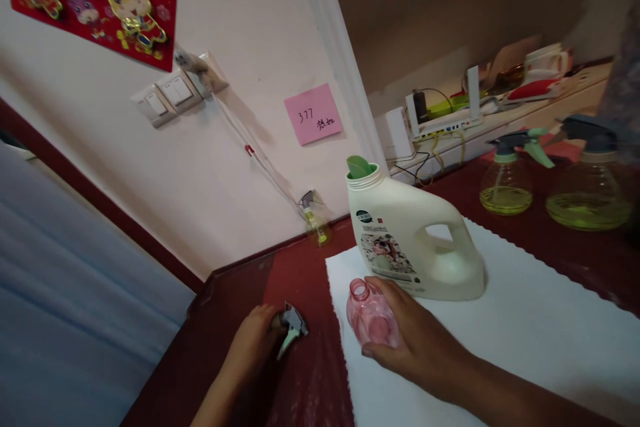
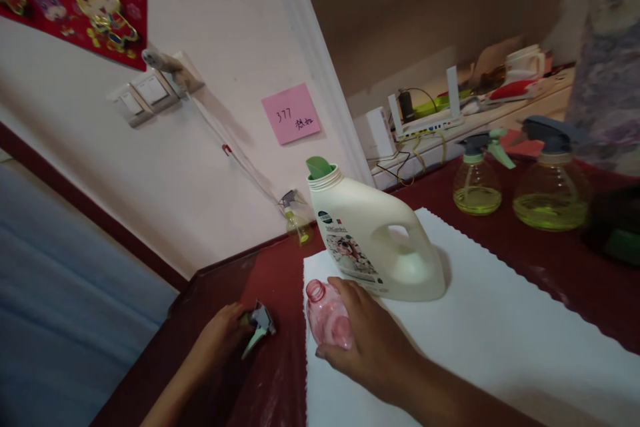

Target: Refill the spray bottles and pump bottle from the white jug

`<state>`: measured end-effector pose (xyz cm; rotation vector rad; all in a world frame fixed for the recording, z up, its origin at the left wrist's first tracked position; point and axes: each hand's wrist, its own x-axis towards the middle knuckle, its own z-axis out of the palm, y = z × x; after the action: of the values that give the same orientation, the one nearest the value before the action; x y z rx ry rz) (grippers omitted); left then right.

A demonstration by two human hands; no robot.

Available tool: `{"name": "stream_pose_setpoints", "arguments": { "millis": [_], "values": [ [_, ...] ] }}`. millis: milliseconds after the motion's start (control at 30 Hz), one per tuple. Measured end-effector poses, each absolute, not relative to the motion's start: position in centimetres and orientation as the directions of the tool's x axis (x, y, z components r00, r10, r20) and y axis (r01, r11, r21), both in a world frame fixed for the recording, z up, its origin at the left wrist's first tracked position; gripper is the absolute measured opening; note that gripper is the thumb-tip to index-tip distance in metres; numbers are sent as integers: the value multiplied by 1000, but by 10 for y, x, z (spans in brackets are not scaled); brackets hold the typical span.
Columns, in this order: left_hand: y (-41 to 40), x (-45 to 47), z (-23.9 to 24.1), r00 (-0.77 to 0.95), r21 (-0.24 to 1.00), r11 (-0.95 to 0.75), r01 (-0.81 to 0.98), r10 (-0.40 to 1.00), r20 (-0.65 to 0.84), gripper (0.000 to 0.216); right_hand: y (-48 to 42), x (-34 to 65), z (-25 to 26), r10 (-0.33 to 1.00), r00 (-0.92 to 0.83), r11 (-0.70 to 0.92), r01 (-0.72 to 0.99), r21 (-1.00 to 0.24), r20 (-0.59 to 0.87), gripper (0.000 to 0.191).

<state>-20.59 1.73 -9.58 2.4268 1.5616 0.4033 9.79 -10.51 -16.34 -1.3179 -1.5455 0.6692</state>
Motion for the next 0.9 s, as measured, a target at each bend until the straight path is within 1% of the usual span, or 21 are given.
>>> {"name": "stream_pose_setpoints", "arguments": {
  "millis": [67, 100, 133, 167, 200, 267, 300, 333, 367, 400, 433, 467, 733, 900],
  "values": [
    [15, -208, -84, 381, 334, -404, 852, 915, 137, 21, -103, 98, -166, 944, 55, 276, 413, -868, 327, 90],
    [14, -209, -77, 365, 362, -401, 842, 916, 166, 25, -102, 98, -168, 942, 57, 279, 409, -869, 329, 93],
    [12, -209, -69, 340, 418, -391, 820, 920, 194, 28, -101, 98, -169, 942, 60, 279, 406, -870, 331, 95],
    [10, -208, -61, 307, 506, -374, 777, 927, 215, 31, -101, 98, -169, 942, 61, 278, 406, -870, 330, 96],
    [8, -206, -53, 264, 617, -347, 707, 938, 225, 35, -101, 98, -169, 944, 62, 273, 410, -870, 325, 96],
    [0, -194, -37, 164, 841, -270, 469, 962, 217, 39, -102, 99, -167, 949, 58, 258, 421, -869, 310, 93],
    [-4, -184, -29, 117, 915, -246, 320, 969, 220, 39, -102, 98, -166, 953, 51, 251, 427, -869, 300, 92],
    [-9, -173, -22, 67, 955, -249, 161, 968, 242, 39, -103, 98, -164, 956, 42, 245, 432, -868, 290, 91],
    [-14, -160, -15, 19, 955, -295, 14, 955, 294, 39, -104, 98, -162, 959, 35, 240, 437, -867, 283, 90],
    [-20, -147, -8, -18, 926, -366, -93, 930, 366, 40, -105, 98, -160, 960, 32, 237, 439, -867, 279, 89],
    [-25, -133, -3, -41, 893, -419, -164, 907, 418, 41, -105, 98, -158, 961, 27, 236, 440, -866, 276, 88],
    [-31, -120, 2, -44, 876, -439, -198, 897, 439, 41, -106, 98, -157, 962, 25, 234, 440, -867, 273, 89],
    [-47, -47, 6, 17, 826, -517, -224, 846, 533, 42, -106, 98, -149, 970, 19, 208, 444, -871, 241, 89],
    [-44, -22, -3, 57, 820, -460, -342, 860, 506, 44, -106, 99, -147, 972, 8, 205, 447, -871, 233, 94]
  ]
}}
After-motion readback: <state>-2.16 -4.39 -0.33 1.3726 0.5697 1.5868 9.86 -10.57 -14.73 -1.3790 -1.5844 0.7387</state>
